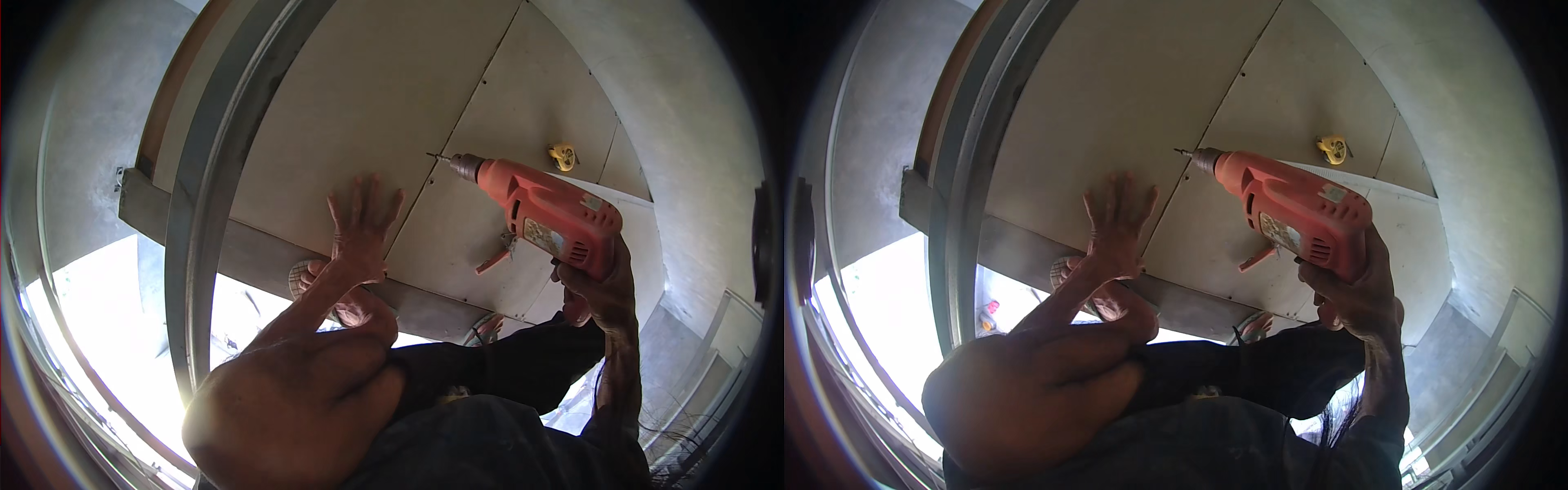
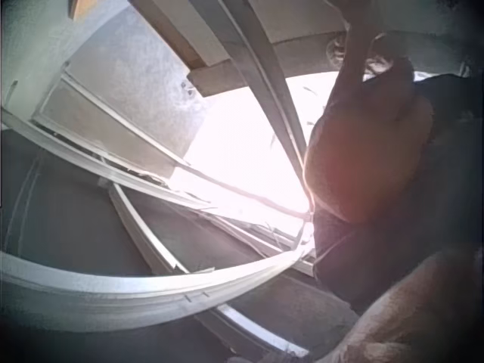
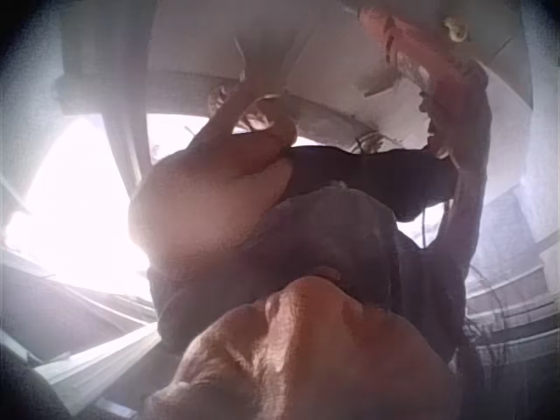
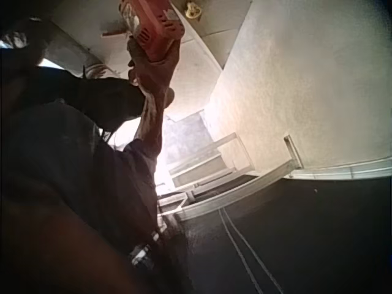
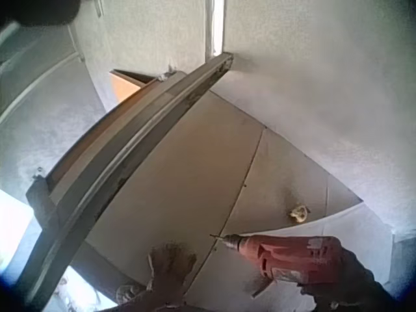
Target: The person uses a power drill to create holes in a ceiling panel and then inserts screws by hand to secure the board to the structure.
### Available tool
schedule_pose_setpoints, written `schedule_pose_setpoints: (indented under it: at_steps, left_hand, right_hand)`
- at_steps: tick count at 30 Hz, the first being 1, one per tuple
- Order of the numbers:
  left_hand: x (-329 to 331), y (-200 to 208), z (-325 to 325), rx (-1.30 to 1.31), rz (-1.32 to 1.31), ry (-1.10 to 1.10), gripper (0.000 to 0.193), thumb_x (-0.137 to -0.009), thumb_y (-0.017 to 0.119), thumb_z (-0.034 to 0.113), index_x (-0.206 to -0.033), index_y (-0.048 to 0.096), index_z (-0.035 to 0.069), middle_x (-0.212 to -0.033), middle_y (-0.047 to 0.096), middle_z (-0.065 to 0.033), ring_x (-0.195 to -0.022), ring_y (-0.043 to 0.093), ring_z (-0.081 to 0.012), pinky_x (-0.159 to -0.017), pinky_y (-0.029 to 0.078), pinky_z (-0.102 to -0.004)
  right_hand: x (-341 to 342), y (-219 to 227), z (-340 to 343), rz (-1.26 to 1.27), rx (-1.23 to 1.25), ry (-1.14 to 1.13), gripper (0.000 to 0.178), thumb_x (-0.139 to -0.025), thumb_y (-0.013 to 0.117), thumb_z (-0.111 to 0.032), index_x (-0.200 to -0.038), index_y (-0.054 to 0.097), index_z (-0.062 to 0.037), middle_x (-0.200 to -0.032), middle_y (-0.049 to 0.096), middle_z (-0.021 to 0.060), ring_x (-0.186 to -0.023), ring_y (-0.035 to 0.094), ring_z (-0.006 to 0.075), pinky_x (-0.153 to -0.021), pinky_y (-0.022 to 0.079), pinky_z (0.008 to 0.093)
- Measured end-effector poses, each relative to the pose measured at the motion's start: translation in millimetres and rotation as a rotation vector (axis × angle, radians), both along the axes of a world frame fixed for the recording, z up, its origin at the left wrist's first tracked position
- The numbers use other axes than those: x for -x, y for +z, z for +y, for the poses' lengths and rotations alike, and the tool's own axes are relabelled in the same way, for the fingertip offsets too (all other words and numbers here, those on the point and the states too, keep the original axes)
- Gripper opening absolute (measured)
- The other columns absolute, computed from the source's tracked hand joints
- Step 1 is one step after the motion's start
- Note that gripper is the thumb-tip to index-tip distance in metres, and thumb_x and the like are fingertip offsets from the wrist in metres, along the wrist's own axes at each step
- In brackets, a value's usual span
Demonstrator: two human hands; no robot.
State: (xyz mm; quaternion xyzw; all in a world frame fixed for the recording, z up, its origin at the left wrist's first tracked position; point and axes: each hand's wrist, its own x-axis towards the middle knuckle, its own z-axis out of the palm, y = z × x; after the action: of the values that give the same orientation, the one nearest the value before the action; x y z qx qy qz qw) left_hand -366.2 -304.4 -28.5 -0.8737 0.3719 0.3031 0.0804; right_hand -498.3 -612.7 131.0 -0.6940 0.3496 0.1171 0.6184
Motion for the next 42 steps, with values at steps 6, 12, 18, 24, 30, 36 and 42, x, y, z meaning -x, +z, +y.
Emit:
schedule_pose_setpoints:
  at_steps: [6,12,18,24,30,36,42]
  left_hand:
    - [0.0,-0.7,-13.6,-0.01,-0.015,-0.015,0.147,-0.051,0.093,0.043,-0.163,0.001,0.022,-0.166,-0.005,-0.0241,-0.152,-0.005,-0.0507,-0.11,0.003,-0.081]
    - [-2.8,3.6,-15.5,-0.055,0.002,-0.009,0.148,-0.048,0.093,0.042,-0.163,0.001,0.023,-0.167,-0.007,-0.0233,-0.152,-0.006,-0.0504,-0.11,0.004,-0.0808]
    - [-4.6,10.5,-19.7,-0.033,-0.002,-0.019,0.149,-0.048,0.092,0.042,-0.163,0.001,0.023,-0.167,-0.007,-0.0225,-0.152,-0.005,-0.0504,-0.109,0.004,-0.0814]
    - [-5.3,12.0,-16.6,-0.06,-0.036,-0.037,0.149,-0.047,0.092,0.048,-0.163,0.002,0.022,-0.167,-0.006,-0.0225,-0.152,-0.004,-0.0502,-0.11,0.005,-0.0809]
    - [-4.3,14.2,-14.0,-0.059,-0.035,-0.033,0.15,-0.047,0.092,0.049,-0.163,0.001,0.022,-0.167,-0.006,-0.0227,-0.152,-0.005,-0.05,-0.11,0.005,-0.0807]
    - [-4.6,3.1,-9.2,-0.013,-0.007,-0.032,0.153,-0.046,0.094,0.045,-0.163,0.0,0.021,-0.166,-0.007,-0.0249,-0.152,-0.005,-0.051,-0.108,0.004,-0.0823]
    - [-1.0,-16.1,4.9,0.054,0.064,-0.013,0.148,-0.053,0.095,0.043,-0.163,-0.001,0.019,-0.164,-0.012,-0.0294,-0.151,-0.01,-0.0522,-0.106,0.0,-0.0838]
  right_hand:
    - [-27.9,30.1,0.1,0.055,0.121,0.134,0.069,-0.081,0.074,-0.001,-0.143,0.042,-0.004,-0.099,0.065,0.0066,-0.058,0.06,0.01,-0.046,0.048,0.0232]
    - [-68.5,48.6,11.7,0.035,0.213,0.394,0.066,-0.086,0.073,-0.005,-0.144,0.041,-0.0006,-0.123,0.062,0.0142,-0.104,0.066,0.022,-0.087,0.055,0.0338]
    - [-84.2,55.8,18.7,0.029,0.241,0.517,0.063,-0.088,0.072,-0.006,-0.143,0.042,0.0013,-0.13,0.061,0.0191,-0.124,0.059,0.0289,-0.108,0.045,0.0401]
    - [-94.4,55.9,20.3,0.027,0.281,0.614,0.058,-0.09,0.071,-0.009,-0.14,0.044,0.0006,-0.127,0.063,0.0195,-0.12,0.062,0.0303,-0.105,0.047,0.0405]
    - [-92.4,52.7,21.5,-0.005,0.267,0.599,0.057,-0.09,0.07,-0.008,-0.141,0.045,0.0,-0.126,0.063,0.0193,-0.119,0.062,0.0305,-0.106,0.046,0.0411]
    - [-81.7,56.2,19.4,0.067,0.225,0.454,0.061,-0.089,0.07,-0.006,-0.144,0.043,-0.0037,-0.11,0.064,0.0117,-0.088,0.066,0.0176,-0.07,0.058,0.0293]
    - [-62.6,39.7,28.7,-0.022,0.249,0.26,0.065,-0.088,0.072,-0.007,-0.146,0.042,-0.0056,-0.097,0.063,0.0067,-0.071,0.064,0.0126,-0.048,0.051,0.0246]
